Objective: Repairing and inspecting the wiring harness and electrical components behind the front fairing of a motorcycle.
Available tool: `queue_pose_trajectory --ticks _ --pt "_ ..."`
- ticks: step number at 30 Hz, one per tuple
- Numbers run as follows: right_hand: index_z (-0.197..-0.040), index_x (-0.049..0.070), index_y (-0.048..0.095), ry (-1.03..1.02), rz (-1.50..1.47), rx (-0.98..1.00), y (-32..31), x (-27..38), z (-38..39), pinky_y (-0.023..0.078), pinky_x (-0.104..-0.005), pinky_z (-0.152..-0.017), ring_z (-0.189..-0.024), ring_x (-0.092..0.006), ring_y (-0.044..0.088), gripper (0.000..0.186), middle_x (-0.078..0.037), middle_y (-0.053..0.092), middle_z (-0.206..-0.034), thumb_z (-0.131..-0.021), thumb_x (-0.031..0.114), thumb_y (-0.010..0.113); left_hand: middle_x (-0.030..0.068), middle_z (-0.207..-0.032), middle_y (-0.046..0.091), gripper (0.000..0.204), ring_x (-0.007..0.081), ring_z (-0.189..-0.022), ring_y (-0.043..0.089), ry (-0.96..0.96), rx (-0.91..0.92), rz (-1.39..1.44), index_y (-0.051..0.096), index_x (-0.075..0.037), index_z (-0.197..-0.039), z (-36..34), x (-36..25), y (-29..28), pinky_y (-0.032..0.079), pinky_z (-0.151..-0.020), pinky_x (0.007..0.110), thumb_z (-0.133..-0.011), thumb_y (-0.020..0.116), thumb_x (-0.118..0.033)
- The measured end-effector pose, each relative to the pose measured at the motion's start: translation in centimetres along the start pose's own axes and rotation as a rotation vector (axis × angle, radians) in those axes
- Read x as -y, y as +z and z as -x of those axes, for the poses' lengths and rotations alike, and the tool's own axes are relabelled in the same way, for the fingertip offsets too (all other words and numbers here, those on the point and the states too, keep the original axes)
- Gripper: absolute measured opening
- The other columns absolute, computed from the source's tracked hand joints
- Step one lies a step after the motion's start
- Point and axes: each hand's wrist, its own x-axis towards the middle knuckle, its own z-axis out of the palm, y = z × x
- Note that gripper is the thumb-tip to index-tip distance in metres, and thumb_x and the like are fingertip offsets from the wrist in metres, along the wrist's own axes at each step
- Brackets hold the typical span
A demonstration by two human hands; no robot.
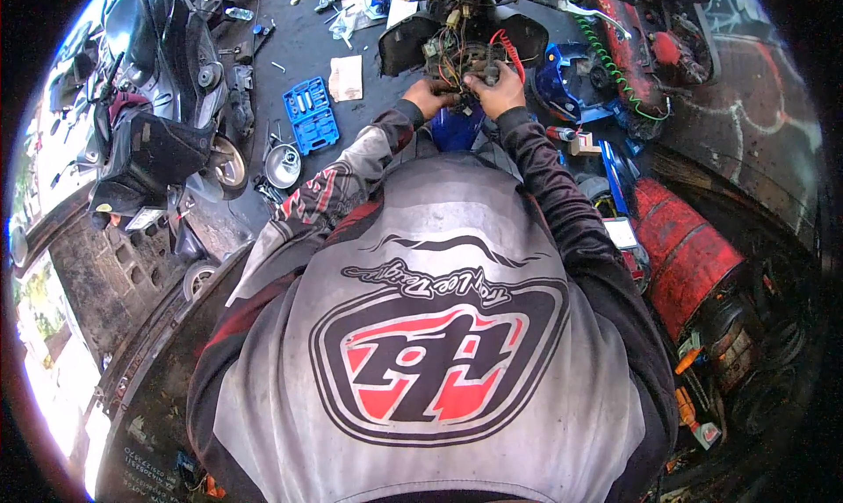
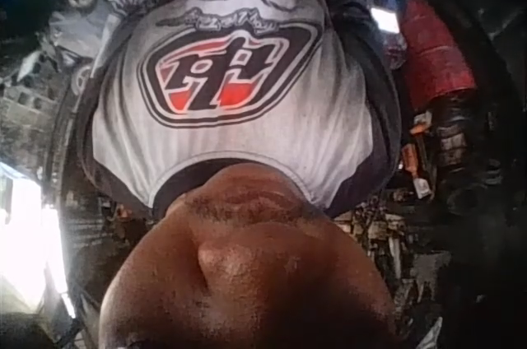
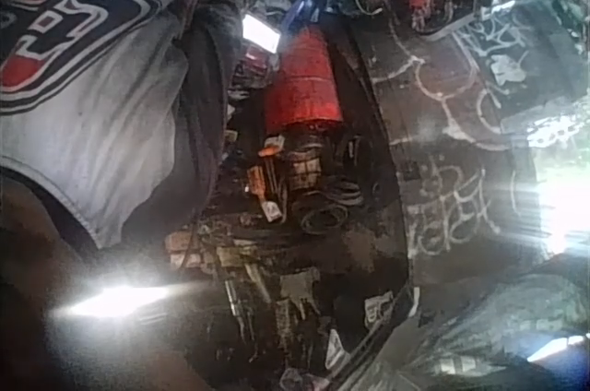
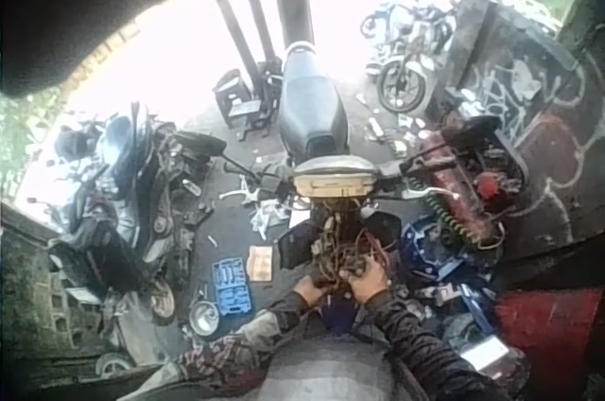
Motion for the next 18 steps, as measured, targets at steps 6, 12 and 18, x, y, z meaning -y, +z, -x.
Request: queue_pose_trajectory --ticks 6,12,18 --pt "-0.103 0.003 0.065 -0.040 0.031 -0.027 0.5 -0.9 -0.3 0.052 -0.0368 -0.081 -0.091 -0.0281 0.068 0.042 -0.015 0.070 -0.095 -0.073 0.029 0.078 0.0176 -0.093 0.070 0.040 0.0281 -0.087 0.068 -0.003 -0.027 -0.049 0.069 -0.005 -0.108 -0.2 0.3 0.2 0.050 -0.080 0.037 -0.082 0.067 -0.035" --pt "-0.104 0.002 0.065 0.009 0.023 -0.030 1.1 -2.4 -0.8 0.052 -0.0373 -0.082 -0.092 -0.0296 0.068 0.048 -0.016 0.070 -0.096 -0.071 0.033 0.079 0.0113 -0.089 0.071 0.034 0.0205 -0.079 0.065 0.040 -0.048 -0.061 0.070 -0.009 -0.105 0.0 0.1 0.3 0.050 -0.075 0.035 -0.084 0.067 -0.035" --pt "-0.103 0.000 0.065 0.008 0.015 -0.027 1.0 -2.2 -0.5 0.052 -0.0376 -0.080 -0.091 -0.0300 0.068 0.047 -0.017 0.070 -0.095 -0.071 0.032 0.080 0.0142 -0.094 0.070 0.035 0.0275 -0.088 0.067 -0.024 -0.061 -0.172 0.069 -0.012 -0.108 0.6 -1.6 -0.1 0.050 -0.080 0.037 -0.083 0.066 -0.036"
